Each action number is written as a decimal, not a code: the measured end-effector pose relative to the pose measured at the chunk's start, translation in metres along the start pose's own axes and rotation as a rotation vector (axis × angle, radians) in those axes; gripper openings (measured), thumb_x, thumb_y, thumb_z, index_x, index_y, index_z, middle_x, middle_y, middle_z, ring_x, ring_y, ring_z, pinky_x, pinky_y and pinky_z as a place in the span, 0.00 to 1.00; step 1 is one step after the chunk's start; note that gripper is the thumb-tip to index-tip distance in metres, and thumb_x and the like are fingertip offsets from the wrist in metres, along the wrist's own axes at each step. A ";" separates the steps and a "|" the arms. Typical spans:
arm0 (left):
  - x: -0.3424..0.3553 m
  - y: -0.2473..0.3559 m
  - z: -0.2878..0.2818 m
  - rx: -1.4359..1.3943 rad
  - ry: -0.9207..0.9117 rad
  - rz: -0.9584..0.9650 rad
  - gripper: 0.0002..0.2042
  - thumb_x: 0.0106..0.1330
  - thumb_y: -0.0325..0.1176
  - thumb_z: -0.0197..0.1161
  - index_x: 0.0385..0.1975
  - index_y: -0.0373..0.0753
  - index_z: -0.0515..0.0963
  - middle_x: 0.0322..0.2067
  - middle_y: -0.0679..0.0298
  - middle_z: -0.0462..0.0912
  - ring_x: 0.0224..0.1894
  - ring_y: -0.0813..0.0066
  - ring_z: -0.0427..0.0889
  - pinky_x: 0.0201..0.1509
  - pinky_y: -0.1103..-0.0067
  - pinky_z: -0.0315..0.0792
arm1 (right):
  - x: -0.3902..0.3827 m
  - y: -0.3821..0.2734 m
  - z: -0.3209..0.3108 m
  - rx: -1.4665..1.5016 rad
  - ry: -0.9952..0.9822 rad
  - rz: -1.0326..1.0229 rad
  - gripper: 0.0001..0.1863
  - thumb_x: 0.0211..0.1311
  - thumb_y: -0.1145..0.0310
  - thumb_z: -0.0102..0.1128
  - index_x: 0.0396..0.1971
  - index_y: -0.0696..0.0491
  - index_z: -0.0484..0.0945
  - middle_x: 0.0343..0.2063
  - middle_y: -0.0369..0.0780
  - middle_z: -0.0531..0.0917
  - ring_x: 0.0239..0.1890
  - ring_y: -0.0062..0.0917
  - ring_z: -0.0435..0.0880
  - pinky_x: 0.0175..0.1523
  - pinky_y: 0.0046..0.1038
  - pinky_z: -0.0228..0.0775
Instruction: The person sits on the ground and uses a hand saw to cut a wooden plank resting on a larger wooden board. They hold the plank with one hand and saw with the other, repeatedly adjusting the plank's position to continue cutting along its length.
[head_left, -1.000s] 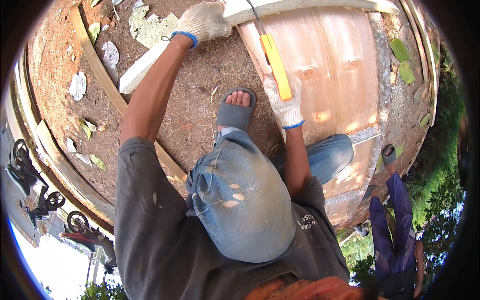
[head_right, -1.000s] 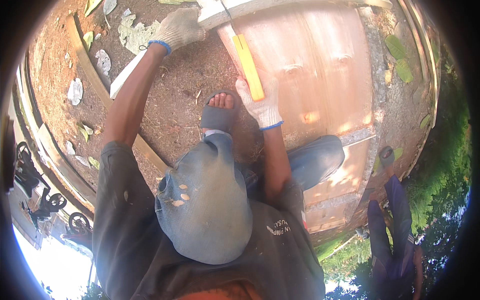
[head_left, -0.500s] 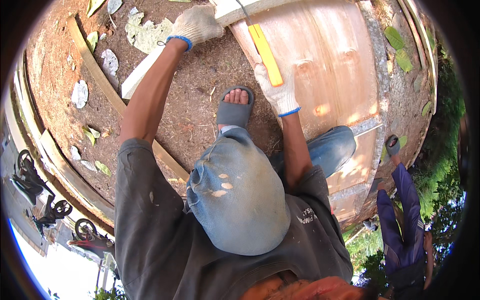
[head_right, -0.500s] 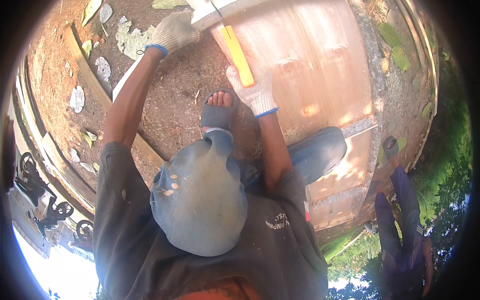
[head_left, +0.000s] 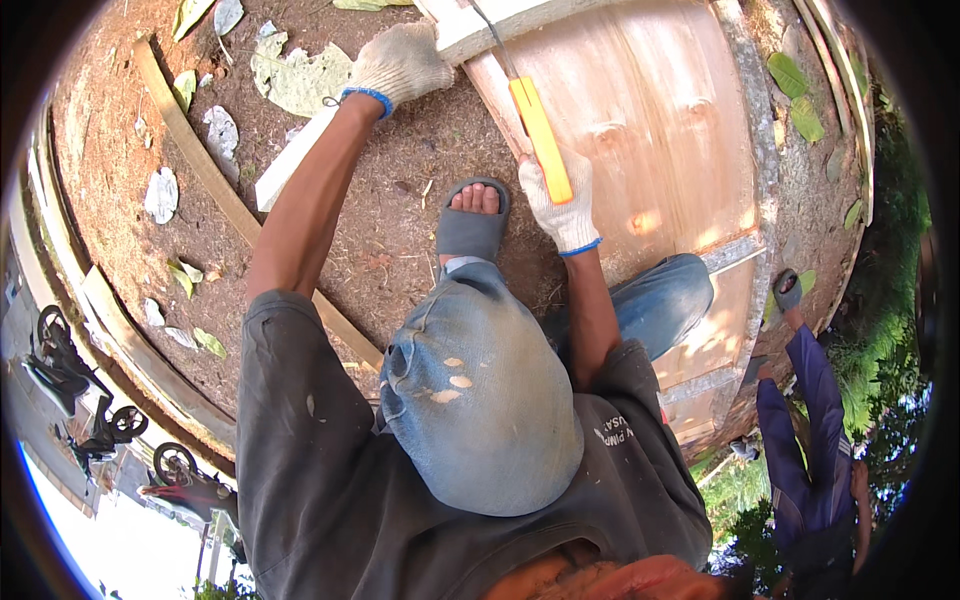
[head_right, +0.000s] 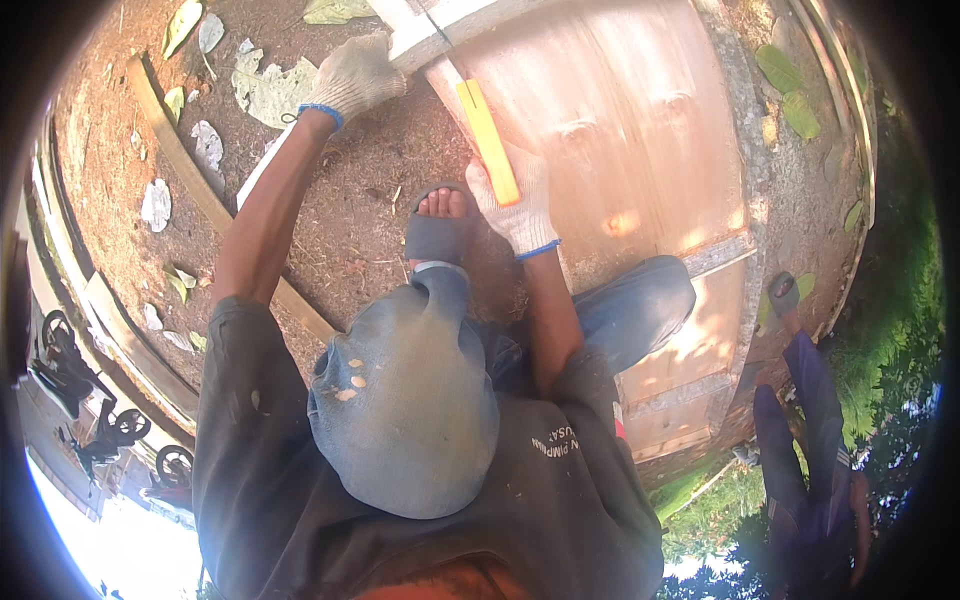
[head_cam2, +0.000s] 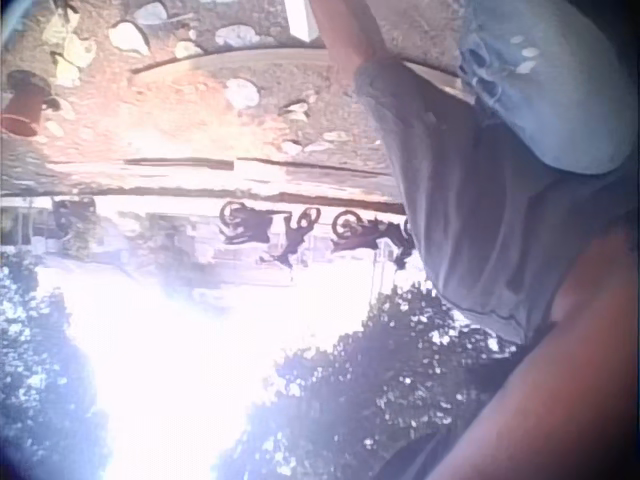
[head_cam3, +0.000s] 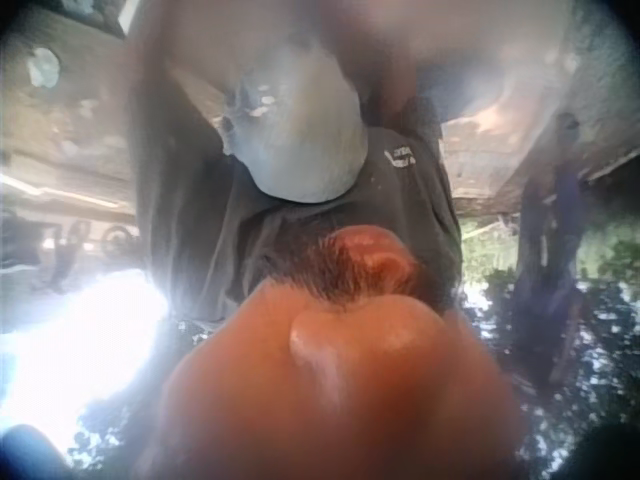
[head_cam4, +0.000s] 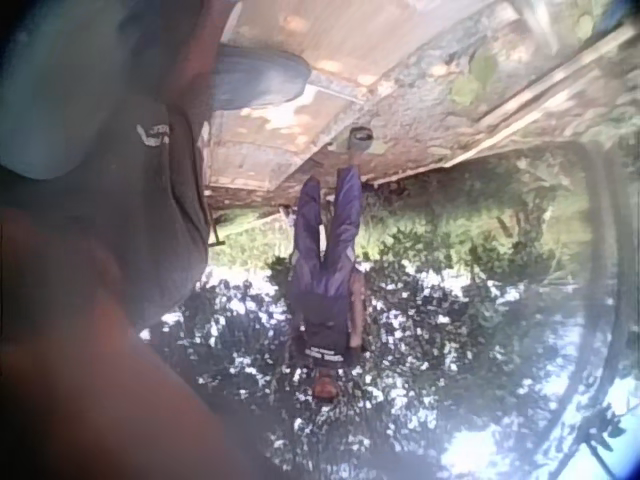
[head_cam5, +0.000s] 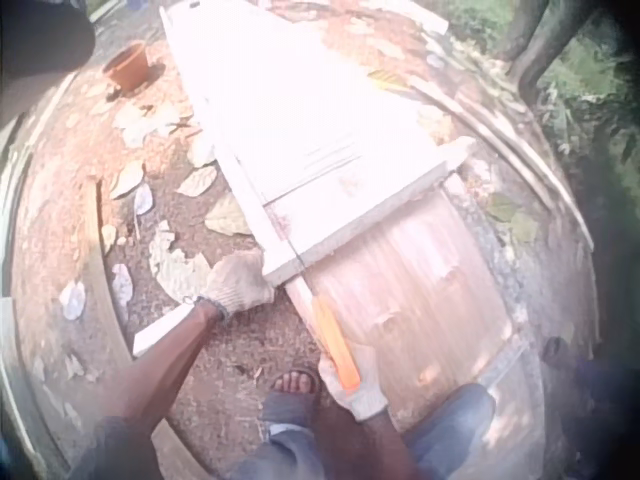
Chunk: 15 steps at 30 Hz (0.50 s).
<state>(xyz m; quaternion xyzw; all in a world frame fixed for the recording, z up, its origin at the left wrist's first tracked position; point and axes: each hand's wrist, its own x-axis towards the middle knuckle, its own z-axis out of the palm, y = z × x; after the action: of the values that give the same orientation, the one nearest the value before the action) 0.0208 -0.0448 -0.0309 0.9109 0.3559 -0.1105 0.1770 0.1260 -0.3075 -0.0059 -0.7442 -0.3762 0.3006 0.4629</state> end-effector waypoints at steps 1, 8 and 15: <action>0.001 -0.001 -0.003 -0.033 -0.002 -0.004 0.24 0.52 0.50 0.71 0.44 0.40 0.87 0.43 0.49 0.89 0.47 0.52 0.89 0.51 0.62 0.83 | 0.006 -0.002 -0.004 0.072 0.060 0.020 0.11 0.63 0.69 0.68 0.26 0.60 0.79 0.17 0.39 0.76 0.21 0.20 0.77 0.27 0.29 0.68; -0.003 -0.013 -0.009 0.063 -0.115 -0.008 0.25 0.52 0.46 0.72 0.46 0.35 0.82 0.40 0.46 0.88 0.46 0.53 0.89 0.52 0.62 0.82 | -0.134 -0.040 -0.073 -0.238 -0.217 0.160 0.06 0.57 0.70 0.66 0.31 0.57 0.82 0.19 0.40 0.79 0.21 0.26 0.80 0.31 0.31 0.72; 0.000 0.018 -0.043 -0.097 -0.056 -0.111 0.21 0.49 0.37 0.67 0.43 0.33 0.82 0.39 0.46 0.88 0.42 0.48 0.89 0.46 0.59 0.83 | -0.005 0.008 0.010 -0.057 0.002 -0.030 0.06 0.63 0.74 0.69 0.32 0.60 0.81 0.19 0.35 0.77 0.22 0.16 0.75 0.27 0.27 0.68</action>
<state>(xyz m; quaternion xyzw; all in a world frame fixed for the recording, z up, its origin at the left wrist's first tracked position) 0.0361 -0.0403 0.0126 0.8767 0.4058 -0.1280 0.2246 0.1174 -0.3096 -0.0163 -0.7517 -0.3952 0.2820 0.4462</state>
